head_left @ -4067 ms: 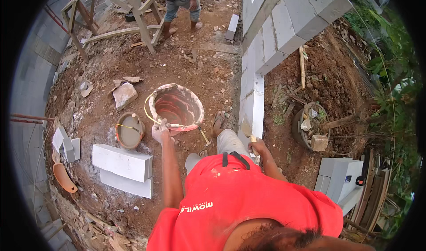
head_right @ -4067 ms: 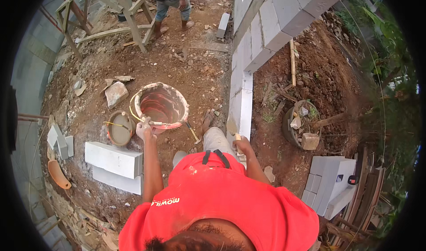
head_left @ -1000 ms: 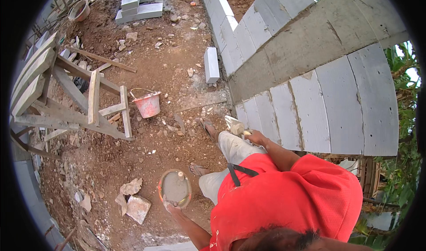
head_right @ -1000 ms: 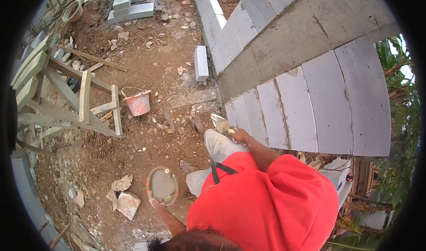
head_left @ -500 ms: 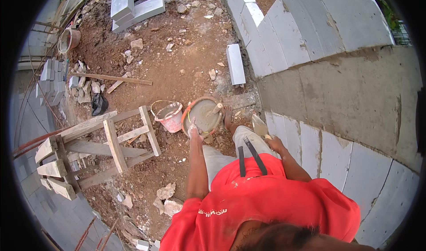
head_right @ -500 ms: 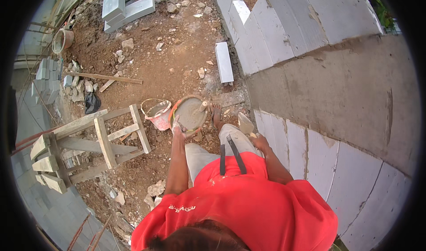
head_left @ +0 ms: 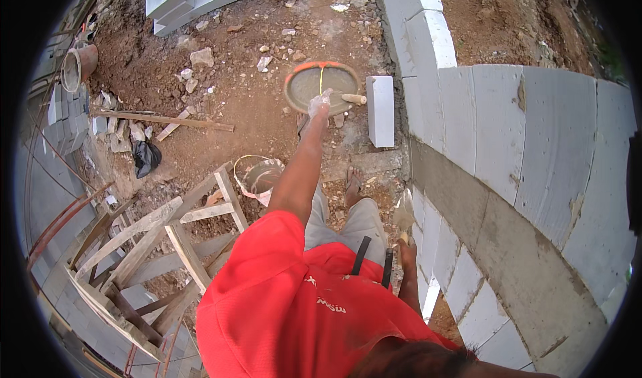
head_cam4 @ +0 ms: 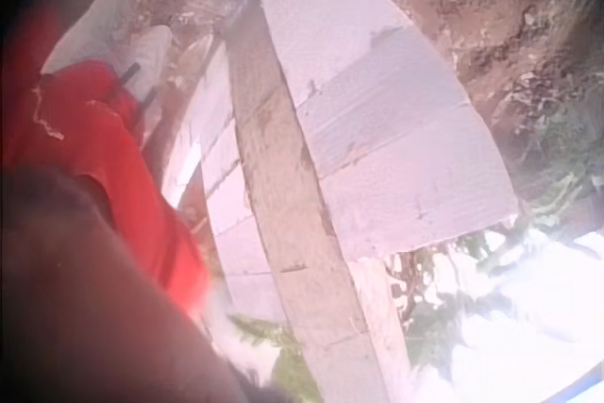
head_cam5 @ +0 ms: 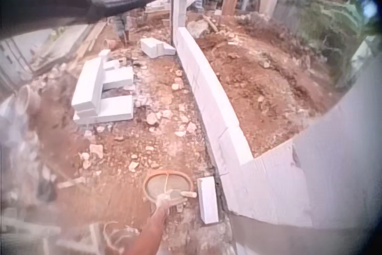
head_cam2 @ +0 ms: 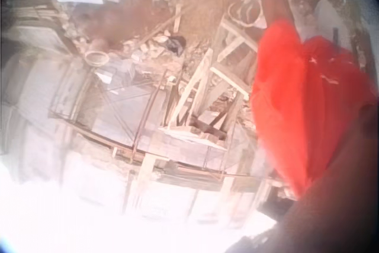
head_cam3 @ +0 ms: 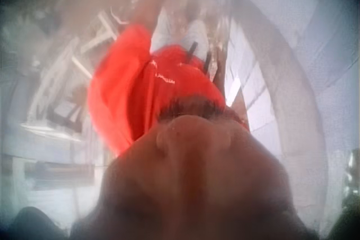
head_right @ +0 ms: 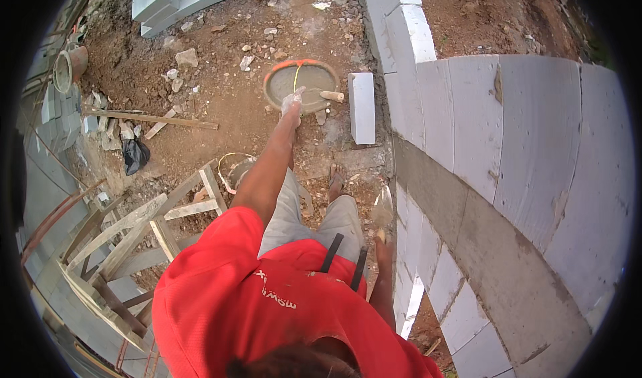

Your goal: The person applies mortar to a low wall made of white blocks using a trowel and a bucket. They then pick up a block, apply mortar to it, and place it onto the wall, tapping it into position.

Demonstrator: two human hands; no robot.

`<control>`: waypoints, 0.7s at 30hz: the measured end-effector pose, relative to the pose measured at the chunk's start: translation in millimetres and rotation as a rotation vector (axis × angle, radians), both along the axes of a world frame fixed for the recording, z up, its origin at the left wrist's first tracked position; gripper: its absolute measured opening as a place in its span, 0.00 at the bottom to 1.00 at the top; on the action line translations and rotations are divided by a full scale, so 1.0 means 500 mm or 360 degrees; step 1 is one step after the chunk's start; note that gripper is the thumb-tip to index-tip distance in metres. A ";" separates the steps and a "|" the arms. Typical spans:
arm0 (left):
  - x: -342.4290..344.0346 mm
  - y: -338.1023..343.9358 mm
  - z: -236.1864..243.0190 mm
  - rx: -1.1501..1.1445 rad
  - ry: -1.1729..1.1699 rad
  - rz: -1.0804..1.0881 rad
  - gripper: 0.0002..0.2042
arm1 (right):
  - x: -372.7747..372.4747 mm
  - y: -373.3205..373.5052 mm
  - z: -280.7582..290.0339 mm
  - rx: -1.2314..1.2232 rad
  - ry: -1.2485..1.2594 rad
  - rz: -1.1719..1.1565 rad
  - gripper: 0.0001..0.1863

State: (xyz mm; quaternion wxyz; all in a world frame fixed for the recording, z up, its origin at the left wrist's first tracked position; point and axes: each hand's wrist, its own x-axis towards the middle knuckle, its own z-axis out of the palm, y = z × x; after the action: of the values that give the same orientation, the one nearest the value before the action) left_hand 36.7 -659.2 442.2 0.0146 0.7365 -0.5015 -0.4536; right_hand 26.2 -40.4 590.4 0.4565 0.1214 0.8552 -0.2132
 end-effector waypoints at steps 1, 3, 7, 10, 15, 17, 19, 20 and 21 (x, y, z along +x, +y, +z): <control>0.004 -0.014 -0.040 0.0015 0.0041 -0.0052 0.24 | 0.026 -0.046 0.011 0.0102 0.0080 0.0042 0.20; -0.012 -0.107 -0.114 -0.0011 0.0125 -0.0226 0.21 | 0.030 -0.204 0.053 0.0052 -0.0064 -0.0088 0.18; -0.122 -0.182 -0.154 0.0113 0.0765 0.0038 0.12 | 0.004 -0.483 0.129 -0.0057 -0.0445 -0.0236 0.16; -0.109 -0.234 -0.194 0.0245 0.0436 0.0129 0.16 | -0.003 -0.612 0.152 -0.0084 -0.0479 -0.0288 0.14; 0.013 -0.302 -0.208 0.0028 0.0464 0.0306 0.13 | -0.022 -0.666 0.158 -0.0183 -0.0457 -0.0320 0.14; -0.017 -0.276 -0.165 -0.0263 0.0341 0.0025 0.15 | -0.013 -0.650 0.133 -0.0235 -0.0419 -0.0423 0.14; -0.062 -0.238 -0.095 -0.0548 0.0206 -0.0263 0.18 | -0.019 -0.679 0.127 -0.0222 -0.0377 -0.0614 0.13; -0.075 -0.211 -0.094 -0.0673 0.0132 -0.0396 0.19 | -0.020 -0.691 0.133 -0.0195 -0.0360 -0.0698 0.13; -0.101 -0.185 -0.104 -0.0071 0.0179 -0.0449 0.22 | -0.013 -0.691 0.139 -0.0175 -0.0368 -0.0722 0.12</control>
State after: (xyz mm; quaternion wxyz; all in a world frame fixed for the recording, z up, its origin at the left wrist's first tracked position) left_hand -13.7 -751.7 390.4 -0.0048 0.6316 -0.6085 -0.4805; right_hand 19.9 -386.1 659.8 0.4978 0.3085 0.7353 -0.3411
